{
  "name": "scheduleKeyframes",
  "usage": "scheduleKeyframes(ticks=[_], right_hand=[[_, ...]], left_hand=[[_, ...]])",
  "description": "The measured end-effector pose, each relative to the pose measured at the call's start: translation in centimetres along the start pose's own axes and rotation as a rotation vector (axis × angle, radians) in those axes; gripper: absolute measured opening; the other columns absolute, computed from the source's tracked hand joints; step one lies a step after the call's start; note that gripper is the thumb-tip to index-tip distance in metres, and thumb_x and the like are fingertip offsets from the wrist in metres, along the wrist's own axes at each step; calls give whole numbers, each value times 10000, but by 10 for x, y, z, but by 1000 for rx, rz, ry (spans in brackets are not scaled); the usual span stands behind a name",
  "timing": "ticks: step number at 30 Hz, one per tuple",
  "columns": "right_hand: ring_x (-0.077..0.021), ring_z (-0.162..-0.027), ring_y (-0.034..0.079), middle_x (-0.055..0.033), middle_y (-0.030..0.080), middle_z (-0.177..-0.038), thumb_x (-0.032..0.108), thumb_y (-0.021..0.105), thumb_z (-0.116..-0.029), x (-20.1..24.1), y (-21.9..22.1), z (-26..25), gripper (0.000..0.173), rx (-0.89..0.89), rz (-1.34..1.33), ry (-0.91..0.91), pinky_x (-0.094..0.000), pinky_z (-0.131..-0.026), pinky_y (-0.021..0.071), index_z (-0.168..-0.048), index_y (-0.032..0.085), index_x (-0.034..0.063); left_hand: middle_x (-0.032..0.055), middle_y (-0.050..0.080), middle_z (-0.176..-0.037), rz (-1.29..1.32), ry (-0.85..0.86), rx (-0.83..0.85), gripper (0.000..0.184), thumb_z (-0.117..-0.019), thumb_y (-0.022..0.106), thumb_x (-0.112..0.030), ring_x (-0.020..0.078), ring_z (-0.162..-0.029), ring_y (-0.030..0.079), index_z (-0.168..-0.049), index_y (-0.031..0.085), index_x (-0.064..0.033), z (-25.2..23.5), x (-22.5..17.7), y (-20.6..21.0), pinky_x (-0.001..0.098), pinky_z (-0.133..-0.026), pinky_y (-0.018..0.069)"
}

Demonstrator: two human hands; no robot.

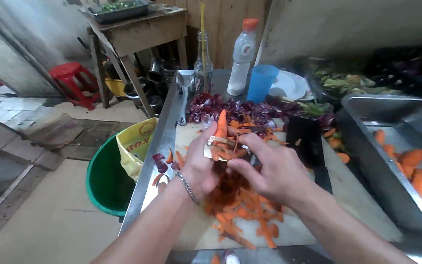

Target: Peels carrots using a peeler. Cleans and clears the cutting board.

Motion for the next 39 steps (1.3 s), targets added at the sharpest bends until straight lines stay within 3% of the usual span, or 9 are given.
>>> scheduleKeyframes(ticks=[4, 9, 13, 21, 25, 29, 31, 35, 39], right_hand=[[-162, -487, 543, 39, 523, -585, 604, 445, -1017, -23, -7, -2, 523, 14, -43, 159, -393, -426, 438, -1190, 633, 148], [-89, -490, 553, 78, 557, -607, 620, 463, -999, 1, -3, 4, 509, 23, -117, -1, -327, -411, 445, -1161, 664, 181], [-150, -512, 580, 34, 584, -624, 581, 483, -1009, -14, -3, -3, 498, 7, -60, 39, -378, -444, 470, -1176, 667, 150], [-108, -561, 615, 66, 602, -654, 601, 460, -998, -12, -5, 2, 507, 25, -103, 64, -356, -463, 494, -1180, 660, 172], [-205, -519, 603, -5, 592, -620, 557, 475, -1013, -28, -5, -5, 499, -9, -8, 107, -434, -446, 478, -1200, 656, 131], [-303, -571, 613, -90, 604, -669, 545, 487, -1032, -63, -17, -10, 505, -61, 6, 419, -533, -513, 489, -1244, 608, 103], [-217, -552, 577, -30, 573, -662, 576, 449, -1033, -63, -19, -8, 515, -42, -105, 459, -461, -504, 484, -1234, 605, 128], [-96, -530, 565, 66, 571, -648, 615, 452, -1006, -25, -7, 1, 510, 69, -210, 190, -356, -459, 496, -1176, 643, 174], [-84, -479, 551, 95, 520, -576, 638, 445, -996, 3, 4, 6, 502, 54, -116, -5, -330, -406, 449, -1129, 641, 195]], left_hand=[[-26, 469, -622, -98, -32, 48, 543, -1062, 296, -616, 49, -409, 402, -954, 570, -160, 8, 2, 7, 179, -373, 368], [-15, 684, -866, -88, 86, 151, 484, -1051, 375, -573, 53, -651, 634, -1212, 675, -229, 6, 1, -3, 218, -564, 537], [-29, 468, -608, -99, -36, 54, 509, -1048, 350, -612, 37, -410, 390, -962, 626, -193, 7, 4, 4, 172, -367, 344], [-28, 477, -598, -143, -22, 82, 520, -1057, 352, -598, 37, -427, 409, -915, 623, -178, 7, 5, 5, 174, -388, 367], [0, 489, -640, -169, -91, 92, 515, -1079, 318, -558, 67, -431, 430, -896, 563, -143, 7, 6, 7, 198, -393, 409], [26, 539, -723, -246, -73, 162, 554, -1088, 265, -572, 82, -445, 469, -1207, 597, -145, 7, 7, 11, 212, -400, 448], [42, 564, -735, -272, -13, 124, 568, -1076, 275, -600, 95, -450, 490, -1140, 573, -121, 5, 4, 9, 223, -408, 467], [36, 599, -743, -238, 83, -65, 521, -1073, 323, -591, 101, -485, 525, -1082, 598, -148, 0, -5, -4, 240, -428, 477], [13, 686, -915, -200, 167, -106, 382, -1038, 505, -512, 103, -755, 678, -1203, 633, -193, -2, -4, -15, 282, -638, 575]])
Point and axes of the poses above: each hand's wrist, its own z-axis away from the middle knuckle, its own y-axis out of the palm, x = y × z, the point moved 4 cm from there along -z, towards the middle knuckle
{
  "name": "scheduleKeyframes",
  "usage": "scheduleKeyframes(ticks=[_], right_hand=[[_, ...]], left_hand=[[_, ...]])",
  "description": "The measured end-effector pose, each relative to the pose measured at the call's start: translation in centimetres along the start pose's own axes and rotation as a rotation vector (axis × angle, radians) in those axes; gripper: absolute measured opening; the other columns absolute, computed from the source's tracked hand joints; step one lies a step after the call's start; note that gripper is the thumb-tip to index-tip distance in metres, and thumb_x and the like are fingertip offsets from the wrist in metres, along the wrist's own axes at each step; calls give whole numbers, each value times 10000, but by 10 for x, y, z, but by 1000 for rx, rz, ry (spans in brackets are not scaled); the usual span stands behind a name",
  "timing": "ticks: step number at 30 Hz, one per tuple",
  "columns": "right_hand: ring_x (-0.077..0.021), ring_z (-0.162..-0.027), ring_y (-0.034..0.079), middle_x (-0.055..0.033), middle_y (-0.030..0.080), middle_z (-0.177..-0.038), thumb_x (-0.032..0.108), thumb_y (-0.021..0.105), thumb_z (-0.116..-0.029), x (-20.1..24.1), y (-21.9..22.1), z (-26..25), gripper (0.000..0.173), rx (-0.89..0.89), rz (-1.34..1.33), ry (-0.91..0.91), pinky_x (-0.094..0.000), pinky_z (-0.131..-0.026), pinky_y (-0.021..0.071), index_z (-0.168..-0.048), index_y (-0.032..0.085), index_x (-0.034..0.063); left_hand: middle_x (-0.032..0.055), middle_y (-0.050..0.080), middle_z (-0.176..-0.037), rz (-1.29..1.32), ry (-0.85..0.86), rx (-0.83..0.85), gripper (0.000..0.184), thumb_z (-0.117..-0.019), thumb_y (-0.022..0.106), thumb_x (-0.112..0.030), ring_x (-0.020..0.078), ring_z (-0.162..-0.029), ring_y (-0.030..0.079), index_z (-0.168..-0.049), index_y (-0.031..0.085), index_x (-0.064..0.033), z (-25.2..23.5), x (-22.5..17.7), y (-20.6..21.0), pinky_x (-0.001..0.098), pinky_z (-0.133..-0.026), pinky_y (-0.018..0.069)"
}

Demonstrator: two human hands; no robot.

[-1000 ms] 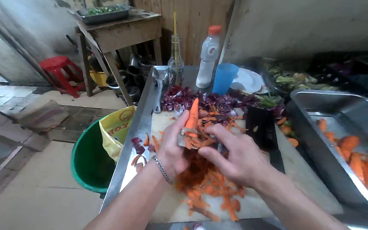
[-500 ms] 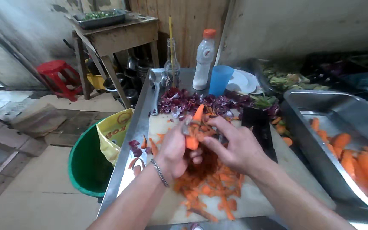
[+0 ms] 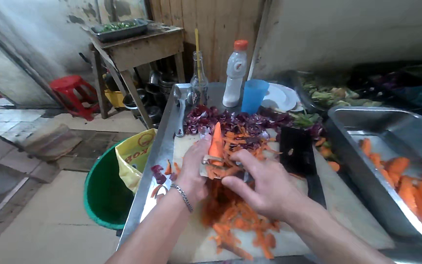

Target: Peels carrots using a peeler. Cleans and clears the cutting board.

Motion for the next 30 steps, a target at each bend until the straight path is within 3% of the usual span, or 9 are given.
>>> scheduleKeyframes(ticks=[4, 6, 8, 13, 15, 18, 23, 26, 30], right_hand=[[-104, -463, 547, 81, 526, -564, 632, 462, -992, -7, -4, -2, 509, -40, 71, -16, -336, -396, 436, -1105, 653, 174], [-153, -507, 600, 42, 577, -596, 622, 467, -1000, -18, -8, -4, 529, -28, 62, 58, -391, -436, 480, -1146, 661, 152], [-148, -523, 586, 44, 566, -615, 636, 434, -1008, -28, -13, -5, 545, -13, 52, 118, -388, -457, 476, -1178, 646, 163], [-75, -556, 604, 82, 586, -646, 644, 440, -1002, -14, -8, -1, 523, 56, -56, -6, -329, -459, 502, -1133, 660, 189], [-91, -563, 616, 67, 610, -662, 620, 467, -1000, -17, -8, -4, 515, 11, -31, -25, -336, -464, 501, -1137, 675, 170], [-109, -537, 597, 61, 595, -637, 605, 477, -1008, -29, -10, -5, 494, -34, 14, -21, -357, -460, 488, -1146, 661, 167], [-171, -525, 588, 28, 571, -609, 600, 506, -994, -40, -14, -9, 490, -80, 95, 117, -400, -459, 472, -1160, 660, 165], [-250, -546, 607, -36, 585, -625, 609, 505, -1002, -54, -20, -14, 534, -93, 74, 296, -483, -493, 491, -1217, 643, 140], [-144, -480, 513, 17, 514, -604, 522, 486, -1045, -66, -27, -11, 434, -112, -128, 417, -377, -453, 468, -1223, 619, 148]], left_hand=[[13, 691, -925, 11, -25, 53, 360, -1067, 464, -477, 104, -761, 682, -1214, 626, -190, 4, -2, 7, 282, -647, 582], [44, 626, -747, -44, -75, 45, 437, -1092, 367, -507, 107, -518, 574, -1154, 613, -150, 8, -5, 15, 254, -449, 508], [75, 571, -692, -76, -99, 103, 491, -1115, 269, -485, 132, -433, 510, -1133, 582, -107, 10, -6, 21, 260, -388, 477], [23, 686, -893, -75, 4, 114, 358, -1089, 422, -446, 104, -686, 666, -1247, 623, -196, 7, -6, 9, 265, -565, 566], [57, 655, -820, -104, 0, 108, 371, -1107, 382, -428, 104, -549, 599, -1245, 614, -173, 7, -7, 11, 233, -437, 501], [75, 611, -761, -151, -47, 142, 393, -1121, 316, -431, 112, -456, 514, -1241, 584, -170, 8, -6, 15, 229, -391, 454], [76, 571, -726, -166, -56, 180, 416, -1134, 251, -405, 118, -443, 503, -1270, 550, -150, 7, -5, 18, 235, -397, 465], [106, 593, -761, -178, -55, 239, 450, -1129, 253, -434, 148, -468, 531, -1277, 546, -126, 6, -2, 17, 263, -427, 497], [121, 629, -824, -171, -61, 267, 539, -1098, 270, -540, 170, -502, 573, -1241, 550, -102, 3, -1, 19, 298, -471, 545]])
Point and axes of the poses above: each hand's wrist, its own z-axis away from the middle knuckle, its own y-axis out of the palm, x = y × z, the point moved 4 cm from there along -z, towards the middle knuckle
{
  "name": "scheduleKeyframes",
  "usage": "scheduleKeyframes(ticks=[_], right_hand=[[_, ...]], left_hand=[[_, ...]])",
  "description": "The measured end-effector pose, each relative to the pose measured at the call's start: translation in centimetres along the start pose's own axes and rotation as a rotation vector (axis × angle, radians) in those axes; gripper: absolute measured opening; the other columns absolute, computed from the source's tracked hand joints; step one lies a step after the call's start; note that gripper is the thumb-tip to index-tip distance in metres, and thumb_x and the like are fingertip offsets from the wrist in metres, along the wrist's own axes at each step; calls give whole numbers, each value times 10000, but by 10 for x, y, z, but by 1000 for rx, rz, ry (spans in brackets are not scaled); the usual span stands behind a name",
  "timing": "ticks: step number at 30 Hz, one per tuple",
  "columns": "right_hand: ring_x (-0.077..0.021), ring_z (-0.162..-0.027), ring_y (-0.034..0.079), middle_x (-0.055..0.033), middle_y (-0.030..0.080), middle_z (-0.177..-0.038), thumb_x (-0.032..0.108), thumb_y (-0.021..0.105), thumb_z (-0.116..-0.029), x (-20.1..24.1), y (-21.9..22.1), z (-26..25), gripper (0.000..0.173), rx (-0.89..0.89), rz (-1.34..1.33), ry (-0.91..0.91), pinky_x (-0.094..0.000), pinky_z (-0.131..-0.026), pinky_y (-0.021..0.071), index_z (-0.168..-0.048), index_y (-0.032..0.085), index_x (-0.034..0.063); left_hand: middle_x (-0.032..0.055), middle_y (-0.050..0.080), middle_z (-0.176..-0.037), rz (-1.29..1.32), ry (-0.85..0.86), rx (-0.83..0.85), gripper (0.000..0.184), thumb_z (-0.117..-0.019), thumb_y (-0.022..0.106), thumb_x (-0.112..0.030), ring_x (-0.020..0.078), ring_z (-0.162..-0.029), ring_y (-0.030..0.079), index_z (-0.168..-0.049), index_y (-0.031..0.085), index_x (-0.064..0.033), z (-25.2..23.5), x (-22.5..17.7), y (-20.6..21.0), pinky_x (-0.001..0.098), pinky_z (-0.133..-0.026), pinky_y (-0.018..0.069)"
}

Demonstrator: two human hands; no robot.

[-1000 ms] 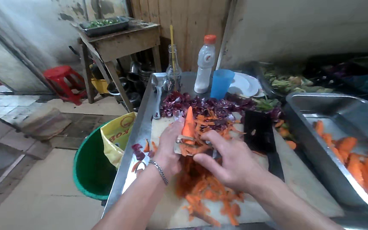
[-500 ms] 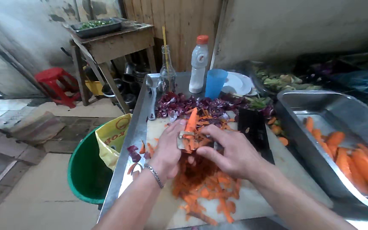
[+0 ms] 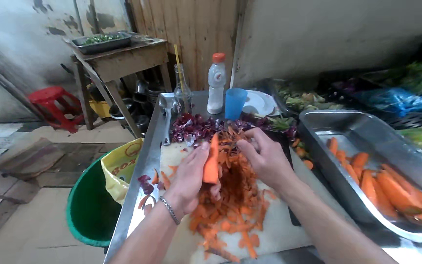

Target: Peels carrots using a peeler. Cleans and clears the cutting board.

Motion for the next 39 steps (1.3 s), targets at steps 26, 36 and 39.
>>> scheduleKeyframes(ticks=[26, 36, 39], right_hand=[[-129, -568, 606, 40, 590, -660, 636, 449, -1009, 29, 19, 23, 530, 198, 42, -227, -399, -510, 531, -1211, 634, 182], [-321, -611, 638, -103, 618, -687, 564, 528, -1028, 2, -5, -3, 516, 53, 227, 144, -555, -557, 521, -1292, 593, 126], [-245, -660, 617, -71, 614, -756, 491, 587, -1025, -5, -19, -5, 438, 162, 111, 233, -488, -607, 529, -1288, 603, 141]], left_hand=[[18, 518, -632, 222, -110, -133, 476, -1087, 338, -485, 91, -456, 446, -965, 627, -127, -4, 9, -9, 231, -428, 416], [48, 570, -754, 70, -73, -6, 517, -1108, 271, -483, 100, -476, 473, -1250, 622, -132, -4, 10, -3, 238, -456, 463], [63, 602, -796, 47, 3, -8, 545, -1095, 319, -528, 135, -558, 573, -1262, 614, -101, -3, 4, -4, 284, -536, 553]])
Point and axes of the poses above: each hand's wrist, its own z-axis away from the middle knuckle, its own y-axis out of the palm, x = y × z, the point moved 4 cm from there along -z, towards the middle knuckle
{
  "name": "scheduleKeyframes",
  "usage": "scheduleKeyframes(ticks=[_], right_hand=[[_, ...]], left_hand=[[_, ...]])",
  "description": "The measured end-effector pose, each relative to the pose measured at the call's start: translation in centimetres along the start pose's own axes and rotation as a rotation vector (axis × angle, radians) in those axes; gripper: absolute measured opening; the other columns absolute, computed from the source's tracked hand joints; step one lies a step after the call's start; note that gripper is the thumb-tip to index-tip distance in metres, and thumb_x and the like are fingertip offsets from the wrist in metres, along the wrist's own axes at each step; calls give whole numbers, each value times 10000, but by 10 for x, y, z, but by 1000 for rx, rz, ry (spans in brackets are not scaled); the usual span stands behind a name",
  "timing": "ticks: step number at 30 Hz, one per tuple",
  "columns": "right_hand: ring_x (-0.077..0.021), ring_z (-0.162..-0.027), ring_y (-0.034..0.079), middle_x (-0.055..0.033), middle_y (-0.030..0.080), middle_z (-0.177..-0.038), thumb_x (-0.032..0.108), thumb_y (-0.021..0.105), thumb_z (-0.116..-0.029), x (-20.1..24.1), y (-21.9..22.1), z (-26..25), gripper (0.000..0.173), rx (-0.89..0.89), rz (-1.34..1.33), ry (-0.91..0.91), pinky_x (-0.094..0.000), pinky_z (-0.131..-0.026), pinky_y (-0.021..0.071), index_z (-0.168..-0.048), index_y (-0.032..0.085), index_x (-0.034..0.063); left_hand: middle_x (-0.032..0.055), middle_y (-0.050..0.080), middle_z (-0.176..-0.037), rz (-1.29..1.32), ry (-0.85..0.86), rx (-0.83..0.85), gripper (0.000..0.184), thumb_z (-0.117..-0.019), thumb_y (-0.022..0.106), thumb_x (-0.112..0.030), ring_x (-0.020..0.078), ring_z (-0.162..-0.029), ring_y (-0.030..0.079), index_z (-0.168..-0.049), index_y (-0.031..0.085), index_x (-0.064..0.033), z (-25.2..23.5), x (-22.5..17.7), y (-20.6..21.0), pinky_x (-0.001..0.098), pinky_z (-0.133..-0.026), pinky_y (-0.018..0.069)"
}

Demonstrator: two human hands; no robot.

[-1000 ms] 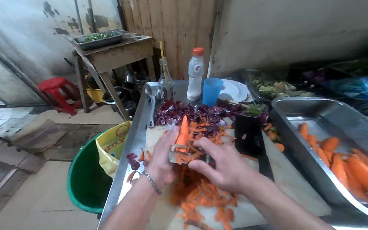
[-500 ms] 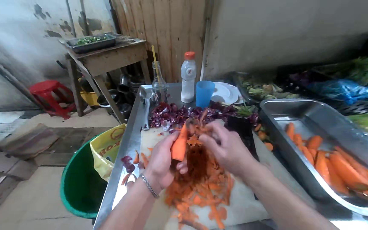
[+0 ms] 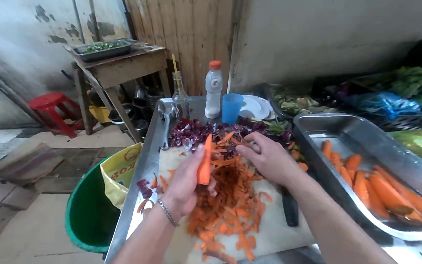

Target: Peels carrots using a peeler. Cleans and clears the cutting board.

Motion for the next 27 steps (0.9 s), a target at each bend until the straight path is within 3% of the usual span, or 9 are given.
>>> scheduleKeyframes(ticks=[3, 5, 10, 13, 16, 18, 21, 25, 27], right_hand=[[-343, -816, 694, -135, 702, -906, 452, 632, -1011, 1, -3, 5, 468, 69, 134, 37, -606, -718, 554, -1378, 557, 169], [-322, -859, 701, -127, 704, -980, 387, 633, -1024, 8, -1, 9, 506, 162, 168, 35, -580, -763, 572, -1462, 483, 183], [-269, -805, 699, -118, 690, -949, 250, 728, -972, 33, 8, 30, 600, 270, 129, -112, -494, -733, 596, -1488, 436, 156], [-246, -816, 701, -93, 696, -940, 294, 783, -928, 43, 10, 45, 648, 302, 127, -159, -468, -747, 597, -1465, 444, 168], [-258, -851, 706, -103, 693, -965, 312, 773, -937, 44, 0, 56, 645, 348, 160, -118, -465, -761, 598, -1464, 435, 159], [-241, -763, 700, -102, 687, -928, 324, 765, -944, 39, -8, 64, 621, 362, 143, -41, -443, -701, 603, -1454, 450, 162], [-193, -579, 660, -89, 660, -844, 329, 722, -977, 28, -13, 77, 596, 421, 24, 70, -382, -568, 604, -1467, 415, 186], [-166, -516, 607, -81, 629, -813, 349, 642, -1026, 8, -1, 93, 592, 504, -204, 121, -345, -507, 569, -1522, 337, 240], [-180, -548, 622, -80, 625, -829, 378, 626, -1026, -3, 2, 105, 592, 494, -244, 146, -367, -532, 578, -1530, 340, 253]], left_hand=[[118, 650, -925, -106, 138, -142, 227, -1063, 561, -238, 209, -677, 659, -1221, 596, -79, 3, -9, -6, 357, -605, 608], [105, 669, -978, -377, 268, -253, 262, -980, 654, -123, 208, -698, 651, -1232, 591, -89, -1, -10, -12, 360, -606, 578], [81, 652, -1005, -920, 421, -447, 571, -776, 892, -434, 216, -791, 642, -1152, 618, -104, 7, -13, 2, 455, -680, 569], [114, 638, -1009, -1013, 440, -498, 652, -739, 906, -487, 263, -830, 634, -1149, 601, -83, 5, -15, 11, 495, -703, 556], [185, 652, -1065, -1035, 454, -580, 597, -846, 852, -369, 341, -855, 660, -1265, 563, -56, 7, -19, -3, 556, -716, 564], [188, 660, -1140, -1054, 470, -612, 514, -919, 780, -283, 350, -913, 678, -1319, 545, -59, 7, -20, -16, 565, -764, 573], [166, 692, -1075, -1049, 436, -539, 423, -982, 699, -364, 317, -876, 688, -1267, 615, -63, 10, -20, -14, 563, -760, 571], [74, 681, -1020, -1142, 378, -302, 578, -794, 866, -481, 224, -850, 655, -1225, 666, -150, 13, -13, 19, 489, -746, 568], [74, 673, -1041, -1188, 384, -292, 505, -822, 865, -408, 228, -861, 653, -1209, 666, -151, 9, -9, 21, 484, -761, 570]])
Point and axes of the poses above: each hand's wrist, its own z-axis away from the middle knuckle, its own y-axis out of the palm, x = y × z, the point moved 4 cm from there along -z, towards the middle knuckle
